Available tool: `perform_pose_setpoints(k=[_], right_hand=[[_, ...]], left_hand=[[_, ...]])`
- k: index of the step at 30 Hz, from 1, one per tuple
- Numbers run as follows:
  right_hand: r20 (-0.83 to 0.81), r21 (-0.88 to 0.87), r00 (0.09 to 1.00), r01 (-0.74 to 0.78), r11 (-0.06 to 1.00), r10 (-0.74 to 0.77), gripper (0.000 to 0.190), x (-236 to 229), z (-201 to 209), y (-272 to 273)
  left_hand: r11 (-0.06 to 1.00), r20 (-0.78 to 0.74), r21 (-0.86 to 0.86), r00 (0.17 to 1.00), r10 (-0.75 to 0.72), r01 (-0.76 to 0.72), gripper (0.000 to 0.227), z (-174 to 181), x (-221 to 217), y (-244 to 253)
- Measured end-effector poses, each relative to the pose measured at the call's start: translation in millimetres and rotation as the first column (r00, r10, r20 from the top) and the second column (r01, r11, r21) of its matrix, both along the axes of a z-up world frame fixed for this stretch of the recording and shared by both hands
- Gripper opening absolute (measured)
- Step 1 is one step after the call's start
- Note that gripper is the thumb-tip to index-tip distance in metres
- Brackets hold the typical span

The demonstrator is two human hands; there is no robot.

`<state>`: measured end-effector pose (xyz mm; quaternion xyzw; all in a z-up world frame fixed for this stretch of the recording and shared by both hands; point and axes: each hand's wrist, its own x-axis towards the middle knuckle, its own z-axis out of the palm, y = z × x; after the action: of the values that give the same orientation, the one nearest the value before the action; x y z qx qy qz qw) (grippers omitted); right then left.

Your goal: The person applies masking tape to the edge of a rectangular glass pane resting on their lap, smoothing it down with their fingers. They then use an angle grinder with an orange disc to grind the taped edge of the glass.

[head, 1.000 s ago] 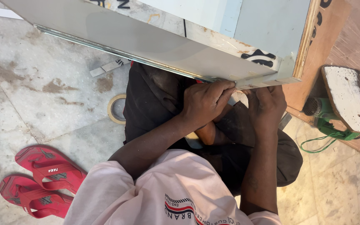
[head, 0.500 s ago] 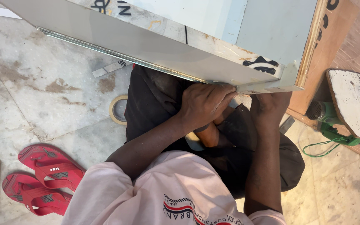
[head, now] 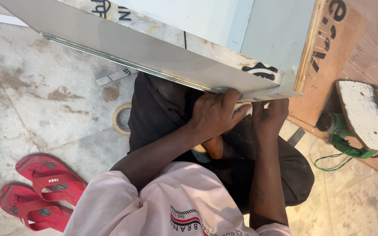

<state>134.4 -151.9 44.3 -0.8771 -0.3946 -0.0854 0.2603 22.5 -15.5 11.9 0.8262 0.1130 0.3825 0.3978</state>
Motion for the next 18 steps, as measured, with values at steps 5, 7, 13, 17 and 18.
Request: perform_pose_setpoints(k=[5, 7, 13, 17, 18], right_hand=[[-0.271, 0.111, 0.953, -0.109, 0.988, 0.136, 0.015, 10, 9, -6], [-0.428, 0.134, 0.897, -0.063, 0.989, 0.115, 0.015, 11, 8, -8], [-0.749, 0.292, 0.644, 0.112, 0.950, 0.155, 0.016, 18, -8, -12], [-0.824, 0.224, 0.566, 0.281, 0.933, 0.027, 0.021, 19, -17, -11], [-0.840, 0.233, 0.543, 0.319, 0.919, 0.024, 0.024, 18, -19, -9]], left_hand=[[0.993, 0.004, 0.082, 0.996, 0.086, -0.086, 0.043, 6, 5, -2], [0.991, 0.016, 0.092, 0.996, 0.093, -0.094, 0.042, 6, 5, -2], [0.977, 0.081, 0.117, 0.982, 0.168, -0.177, 0.040, 6, 7, -5], [0.976, 0.062, 0.113, 0.982, 0.180, -0.186, 0.039, 1, 9, -8], [0.975, 0.056, 0.121, 0.982, 0.180, -0.186, 0.038, 0, 9, -9]])
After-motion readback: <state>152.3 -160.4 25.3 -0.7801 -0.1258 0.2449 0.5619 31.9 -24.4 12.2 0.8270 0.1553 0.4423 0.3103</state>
